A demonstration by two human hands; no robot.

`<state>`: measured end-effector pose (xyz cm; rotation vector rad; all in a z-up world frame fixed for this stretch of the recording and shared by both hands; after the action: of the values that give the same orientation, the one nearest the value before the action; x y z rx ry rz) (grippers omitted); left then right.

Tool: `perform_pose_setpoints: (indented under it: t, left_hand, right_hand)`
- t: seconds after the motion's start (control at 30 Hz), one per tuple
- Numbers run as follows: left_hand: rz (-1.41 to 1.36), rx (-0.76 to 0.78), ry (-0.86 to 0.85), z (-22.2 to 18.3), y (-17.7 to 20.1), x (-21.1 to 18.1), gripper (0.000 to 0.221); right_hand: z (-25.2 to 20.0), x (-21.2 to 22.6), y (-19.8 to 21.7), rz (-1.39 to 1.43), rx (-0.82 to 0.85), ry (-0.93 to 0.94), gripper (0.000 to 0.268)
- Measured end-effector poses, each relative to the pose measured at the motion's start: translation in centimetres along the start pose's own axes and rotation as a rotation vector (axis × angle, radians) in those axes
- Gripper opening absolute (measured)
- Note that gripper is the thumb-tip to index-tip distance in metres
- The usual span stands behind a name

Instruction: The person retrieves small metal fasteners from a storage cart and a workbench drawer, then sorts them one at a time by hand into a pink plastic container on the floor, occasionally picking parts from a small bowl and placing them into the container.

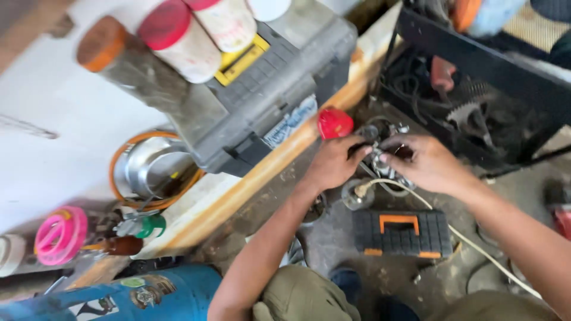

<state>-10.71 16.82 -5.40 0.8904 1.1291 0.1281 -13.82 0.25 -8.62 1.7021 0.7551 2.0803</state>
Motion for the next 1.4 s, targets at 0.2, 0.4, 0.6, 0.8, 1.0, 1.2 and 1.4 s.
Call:
perform_pose_setpoints:
  t: [0.2,0.4,0.6,0.8,1.0,1.2,1.4]
  left_hand:
    - [-0.204,-0.114,0.187,-2.2,1.8,5.0,0.025]
    - [-0.327,-0.192,0.307,-3.5,3.8,4.2,0.025]
    - [-0.401,-0.238,0.39,-3.6,3.4,5.2,0.032]
    - [-0.471,-0.243,0.385,-2.8,2.5,4.7,0.036]
    - [-0.453,-0.205,0.264,-0.6,2.6,2.7,0.03]
    - [-0.459,-0.324,0.15,1.7,4.2,1.2,0.023]
    - [-0.706,-0.564,0.061,2.0,11.7,-5.7,0.017]
  right_hand:
    - [1.6,4.2,-1.7,0.109,-0.016,0.015,0.02]
    - [1.0,6.2,-1.9,0.197,-0.051,-0.004,0.031]
    - [-0.9,8.7,-0.9,0.066,-0.144,0.149,0.048]
    - [-1.8,8.8,0.6,0.041,-0.262,0.351,0.029]
    - [-1.5,10.3,3.8,0.0,-0.362,0.307,0.024]
    - [-0.6,11.1,6.8,0.078,-0.375,0.251,0.02]
    - [2.8,11.4,7.7,0.207,-0.365,-0.164,0.023]
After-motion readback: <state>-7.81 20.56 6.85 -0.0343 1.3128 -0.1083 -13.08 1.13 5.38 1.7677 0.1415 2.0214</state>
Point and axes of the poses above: each hand's wrist, its own z-axis towards the middle knuckle, its own y-axis out of the back of the hand, x = y × z, the point moved 10 cm from there along z, towards the middle knuckle, and after that the axes turned 3 degrees about -z, right-handed, at the moved point
